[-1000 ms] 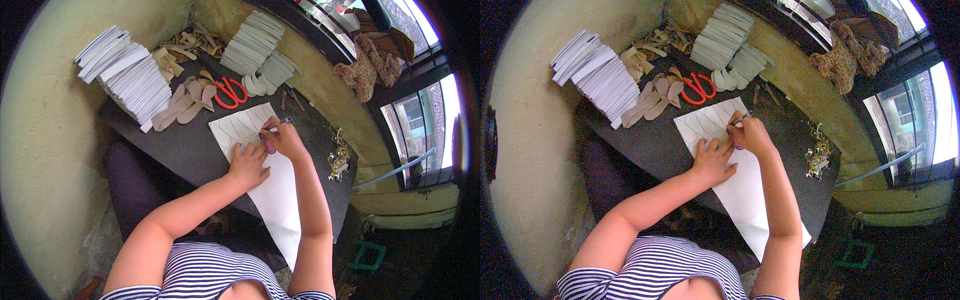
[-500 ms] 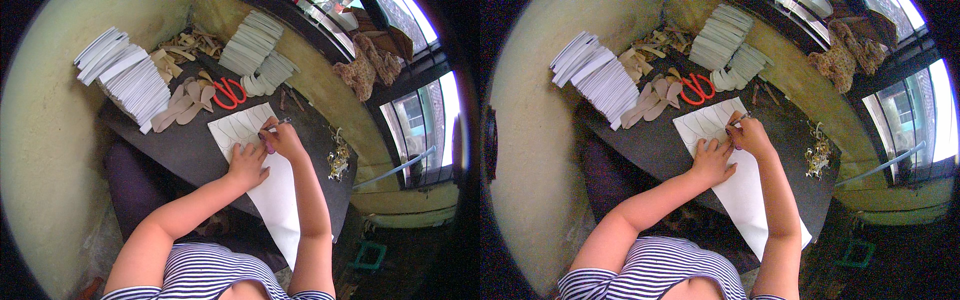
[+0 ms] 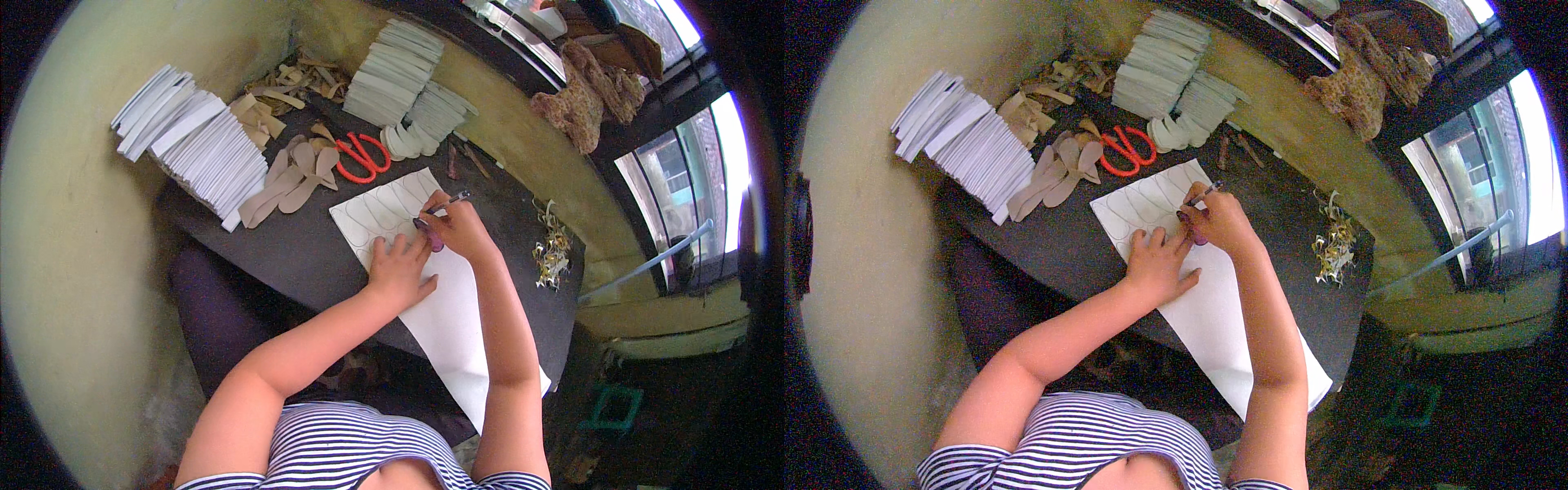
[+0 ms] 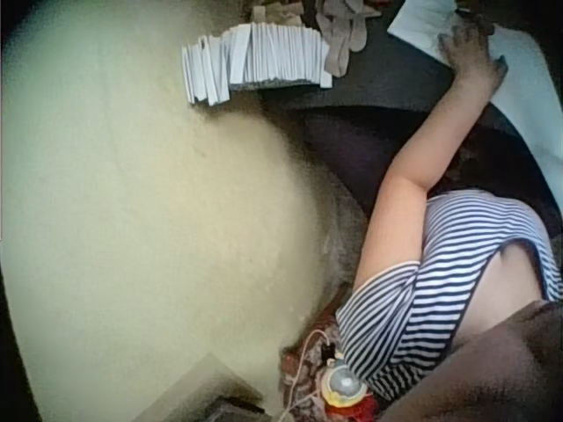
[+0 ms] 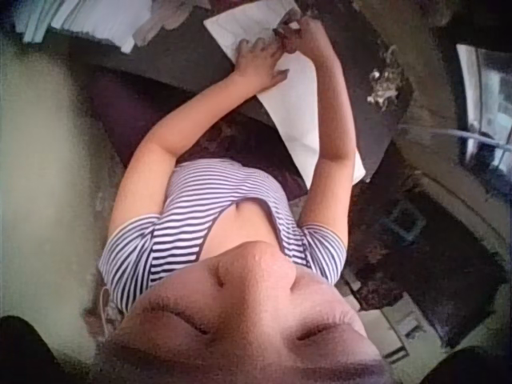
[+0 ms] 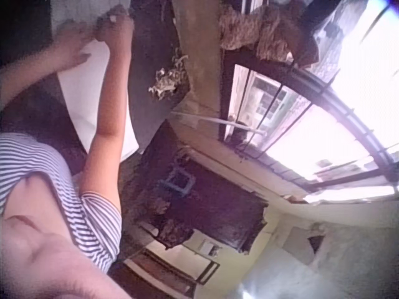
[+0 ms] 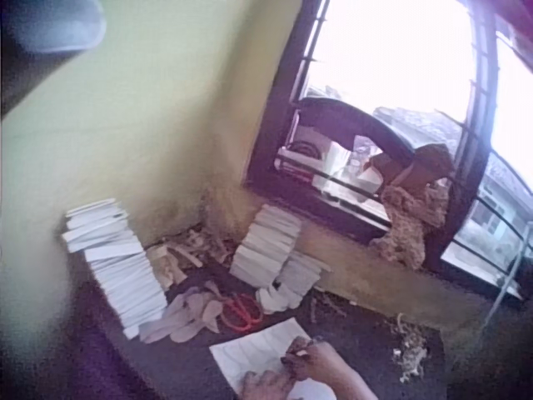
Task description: The person traces multiple oval shapes onto a large sheet of white paper using a purple template and a pen. The person repeatedly repositions the template to create a row of identical outlines.
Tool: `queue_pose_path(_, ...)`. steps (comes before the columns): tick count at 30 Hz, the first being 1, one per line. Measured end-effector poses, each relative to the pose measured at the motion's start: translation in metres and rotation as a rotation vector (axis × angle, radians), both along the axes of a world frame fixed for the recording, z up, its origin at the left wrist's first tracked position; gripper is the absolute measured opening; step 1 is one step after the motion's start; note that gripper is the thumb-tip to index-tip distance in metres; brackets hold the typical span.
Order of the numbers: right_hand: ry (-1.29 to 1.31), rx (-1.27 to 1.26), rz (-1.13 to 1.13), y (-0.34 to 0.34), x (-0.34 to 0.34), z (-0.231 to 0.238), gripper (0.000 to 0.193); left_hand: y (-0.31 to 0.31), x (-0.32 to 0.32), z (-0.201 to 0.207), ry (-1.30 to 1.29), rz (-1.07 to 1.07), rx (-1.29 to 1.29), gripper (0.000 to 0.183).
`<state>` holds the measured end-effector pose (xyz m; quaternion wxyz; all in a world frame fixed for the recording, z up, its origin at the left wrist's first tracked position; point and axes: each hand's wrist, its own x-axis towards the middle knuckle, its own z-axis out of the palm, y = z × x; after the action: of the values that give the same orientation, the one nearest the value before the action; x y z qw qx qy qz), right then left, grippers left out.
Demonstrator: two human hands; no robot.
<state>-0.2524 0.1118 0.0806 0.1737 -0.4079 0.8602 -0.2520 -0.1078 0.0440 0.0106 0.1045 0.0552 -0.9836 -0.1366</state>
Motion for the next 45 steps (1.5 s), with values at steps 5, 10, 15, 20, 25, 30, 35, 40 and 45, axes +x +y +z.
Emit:
queue_pose_path(5,-0.020,-0.104,-0.058,0.020,-0.004,-0.002,0.019,0.000,0.001,0.005,-0.004,0.004,-0.003,0.064)
queue_pose_path(10,0.034,-0.049,-0.021,0.020,-0.004,-0.005,0.016,0.000,0.002,0.007,-0.017,0.002,-0.045,0.063)
queue_pose_path(15,0.008,-0.035,-0.029,0.024,-0.001,0.001,0.017,-0.001,0.001,0.003,-0.007,0.010,-0.018,0.065)
queue_pose_path(20,-0.026,-0.146,-0.050,0.045,-0.004,-0.009,0.014,0.001,0.001,0.003,0.038,0.013,-0.029,0.068)
queue_pose_path(25,-0.072,-0.178,-0.044,0.032,-0.008,-0.019,0.014,0.001,-0.002,-0.001,0.082,0.017,-0.075,0.067)
queue_pose_path(30,0.070,-0.213,0.011,0.053,-0.005,-0.017,0.011,-0.004,0.000,0.000,0.095,0.003,-0.066,0.066)
queue_pose_path(35,-0.025,-0.259,-0.039,0.066,0.001,-0.017,0.011,-0.006,0.001,0.004,0.110,-0.015,-0.049,0.065)
queue_pose_path(40,0.012,-0.212,-0.056,0.053,0.001,-0.015,0.009,-0.006,0.000,0.003,0.125,-0.019,-0.070,0.063)
queue_pose_path(45,-0.029,-0.276,-0.120,0.058,0.014,-0.018,0.009,-0.007,0.000,0.002,0.119,-0.019,-0.064,0.063)
